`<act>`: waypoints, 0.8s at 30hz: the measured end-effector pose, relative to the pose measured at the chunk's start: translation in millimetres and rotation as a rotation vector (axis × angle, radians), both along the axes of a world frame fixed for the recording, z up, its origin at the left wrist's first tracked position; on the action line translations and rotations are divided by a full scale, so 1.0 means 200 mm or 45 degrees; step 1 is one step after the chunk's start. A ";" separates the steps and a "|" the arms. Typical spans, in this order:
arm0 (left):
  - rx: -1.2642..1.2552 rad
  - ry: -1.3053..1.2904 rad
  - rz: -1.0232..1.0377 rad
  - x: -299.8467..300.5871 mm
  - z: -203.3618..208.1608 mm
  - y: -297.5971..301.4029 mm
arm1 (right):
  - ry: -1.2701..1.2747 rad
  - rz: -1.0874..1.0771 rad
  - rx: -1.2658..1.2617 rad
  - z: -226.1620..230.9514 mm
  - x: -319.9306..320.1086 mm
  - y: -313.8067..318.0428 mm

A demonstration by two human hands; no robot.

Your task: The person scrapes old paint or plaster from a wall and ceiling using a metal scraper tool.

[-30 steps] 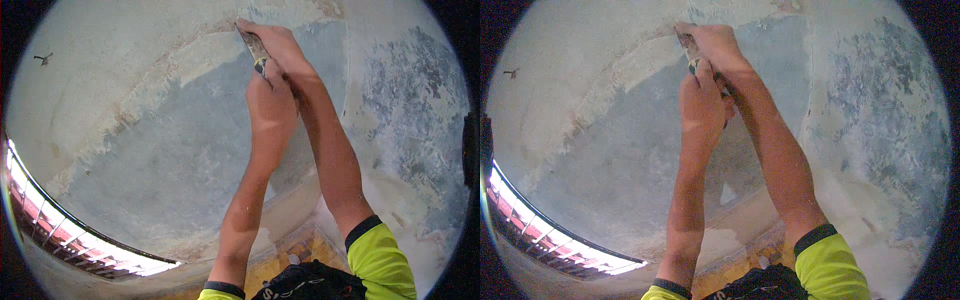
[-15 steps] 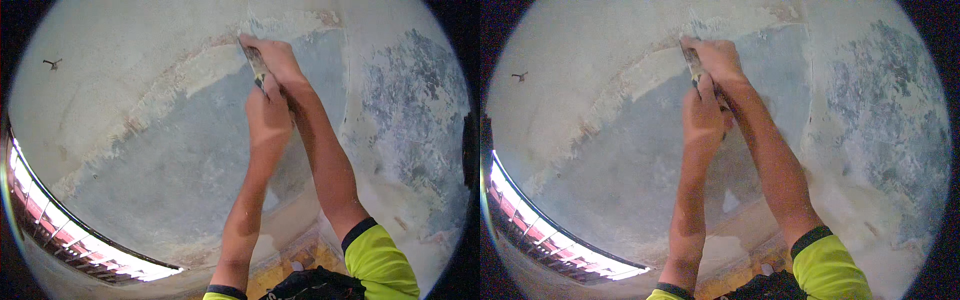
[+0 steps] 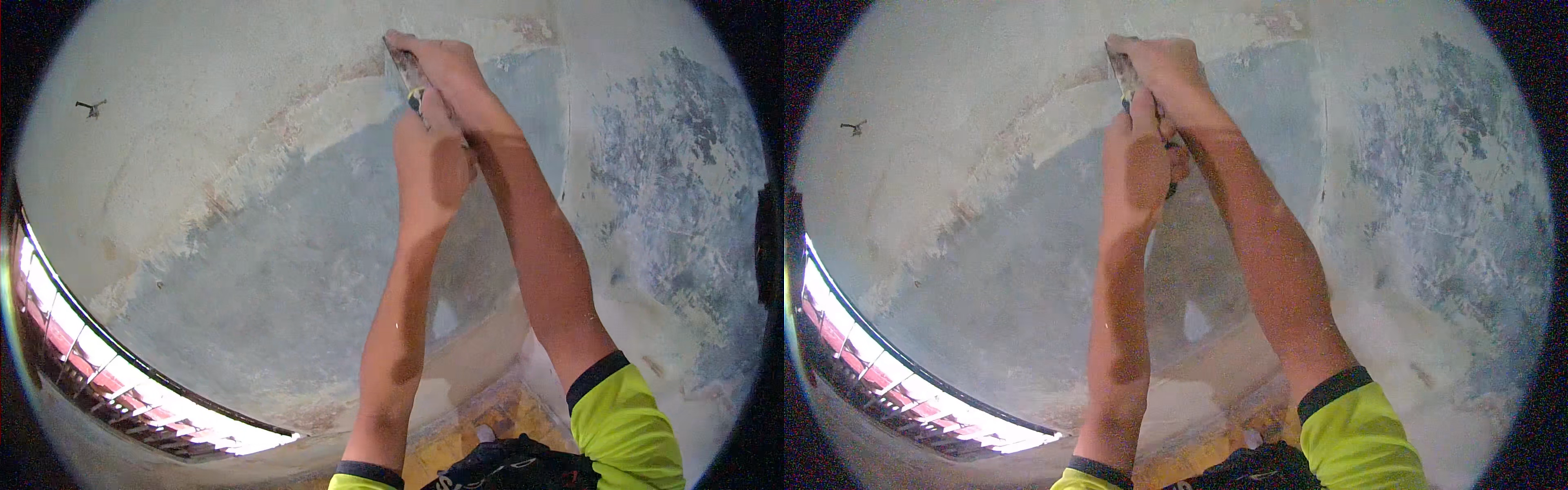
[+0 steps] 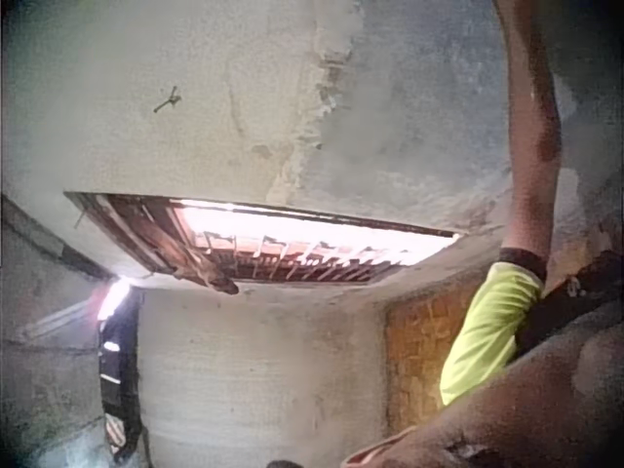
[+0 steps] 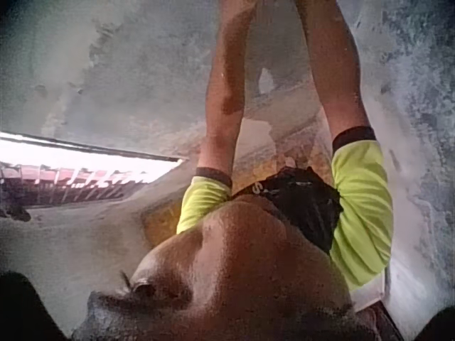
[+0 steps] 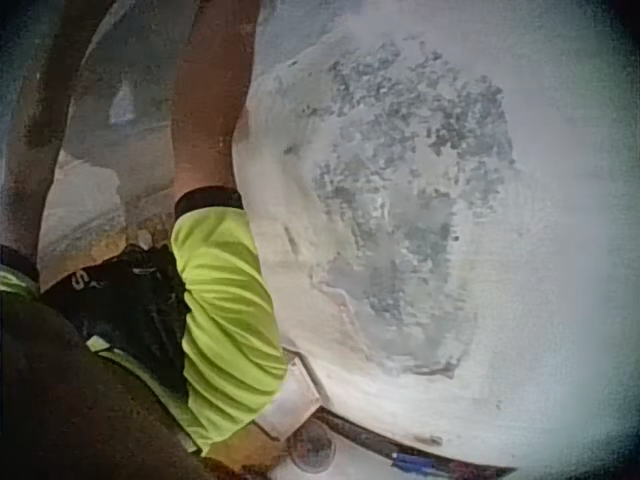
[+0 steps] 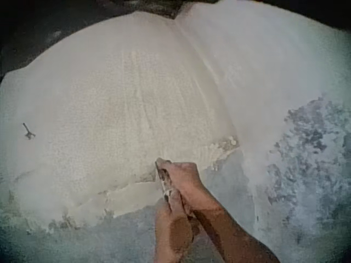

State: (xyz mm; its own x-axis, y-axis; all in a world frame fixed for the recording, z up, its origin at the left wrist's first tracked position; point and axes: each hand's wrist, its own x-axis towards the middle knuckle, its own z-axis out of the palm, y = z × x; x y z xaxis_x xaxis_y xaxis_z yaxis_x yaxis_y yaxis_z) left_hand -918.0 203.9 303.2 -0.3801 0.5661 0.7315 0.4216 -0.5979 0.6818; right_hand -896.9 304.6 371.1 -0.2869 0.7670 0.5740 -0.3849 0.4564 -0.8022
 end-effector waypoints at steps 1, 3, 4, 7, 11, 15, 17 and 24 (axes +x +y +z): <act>-0.158 -0.226 -0.067 0.04 -0.02 -0.04 | -0.043 -0.057 0.055 -0.08 -0.03 0.06; -0.181 -0.306 -0.102 0.08 -0.08 -0.04 | -0.020 0.006 0.007 -0.17 -0.03 0.08; -0.205 -0.391 -0.105 0.10 -0.09 -0.04 | -0.018 0.011 0.007 -0.15 -0.01 0.07; 0.133 0.332 0.322 0.05 -0.05 0.05 | -0.092 -0.110 0.143 -0.04 0.03 0.00; -0.157 -0.248 -0.053 0.09 -0.02 -0.03 | -0.129 0.004 0.025 -0.06 0.07 -0.01; -0.154 -0.194 -0.028 0.07 0.01 -0.02 | 0.019 -0.042 0.025 -0.03 -0.01 0.06; -0.186 -0.263 0.016 0.05 0.08 -0.01 | 0.034 0.005 -0.065 0.04 0.01 0.00; -0.230 -0.428 0.011 0.13 -0.04 -0.05 | -0.113 -0.045 0.109 -0.10 0.04 -0.03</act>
State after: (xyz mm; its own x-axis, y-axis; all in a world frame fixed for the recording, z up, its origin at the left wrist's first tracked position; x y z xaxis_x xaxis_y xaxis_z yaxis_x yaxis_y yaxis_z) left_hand -892.0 194.4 295.4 -0.5870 0.6704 0.4538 0.1610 -0.4528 0.8770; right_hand -888.5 298.8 350.9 -0.3130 0.7268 0.6114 -0.2964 0.5369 -0.7899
